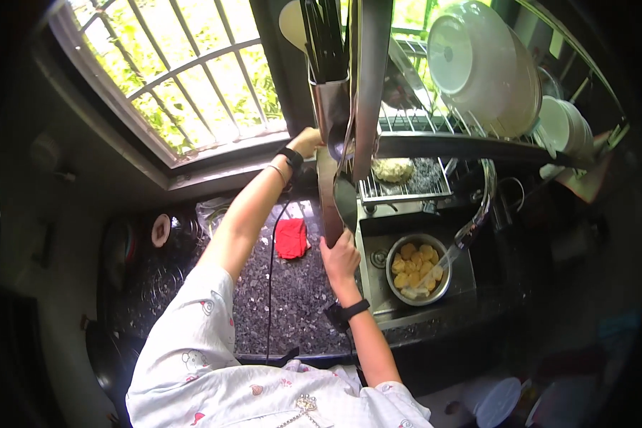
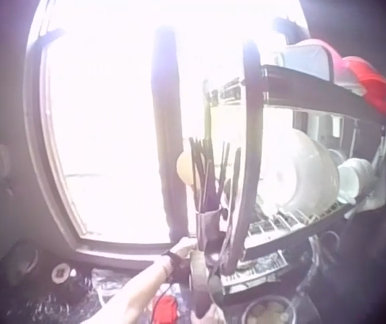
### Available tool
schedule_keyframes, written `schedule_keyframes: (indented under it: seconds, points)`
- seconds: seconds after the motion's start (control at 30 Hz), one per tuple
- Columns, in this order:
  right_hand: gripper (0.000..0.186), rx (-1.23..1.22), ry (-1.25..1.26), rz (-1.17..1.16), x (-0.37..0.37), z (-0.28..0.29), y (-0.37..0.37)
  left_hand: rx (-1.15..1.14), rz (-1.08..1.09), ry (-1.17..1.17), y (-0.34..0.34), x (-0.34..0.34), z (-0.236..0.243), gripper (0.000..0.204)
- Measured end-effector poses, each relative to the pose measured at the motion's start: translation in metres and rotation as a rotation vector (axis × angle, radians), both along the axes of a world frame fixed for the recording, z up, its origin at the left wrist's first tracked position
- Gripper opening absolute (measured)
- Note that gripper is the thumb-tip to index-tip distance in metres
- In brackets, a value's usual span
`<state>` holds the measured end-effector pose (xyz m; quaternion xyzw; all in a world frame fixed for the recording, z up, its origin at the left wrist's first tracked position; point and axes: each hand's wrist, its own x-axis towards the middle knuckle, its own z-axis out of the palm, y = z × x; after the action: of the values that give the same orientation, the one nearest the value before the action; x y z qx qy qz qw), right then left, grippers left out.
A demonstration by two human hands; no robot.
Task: Cutting pieces of tofu on a wooden cutting board with a large cleaver.
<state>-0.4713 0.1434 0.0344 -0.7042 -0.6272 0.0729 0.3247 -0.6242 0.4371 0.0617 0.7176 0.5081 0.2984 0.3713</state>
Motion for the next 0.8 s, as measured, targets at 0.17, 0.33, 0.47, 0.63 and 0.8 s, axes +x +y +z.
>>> schedule_keyframes:
  seconds: [0.17,0.33,0.47,0.63,0.8]
  points:
    - [0.054,0.144,0.131,0.068,0.006,-0.012,-0.002,-0.657,0.319,-0.245,0.0,0.015,0.024,0.013]
    - [0.058,0.146,0.258,0.053,0.022,-0.03,-0.024,-0.575,0.113,-0.437,-0.089,0.031,0.093,0.019]
    - [0.061,0.21,0.318,0.081,0.004,-0.025,-0.044,-0.523,0.119,-0.679,-0.128,0.003,0.111,0.036]
    - [0.066,0.277,0.384,0.1,-0.007,-0.03,-0.046,-0.505,0.115,-0.739,-0.142,-0.003,0.127,0.033]
    - [0.063,0.206,0.239,0.015,-0.019,-0.021,-0.043,-0.481,0.142,-0.767,-0.104,-0.002,0.105,0.02]
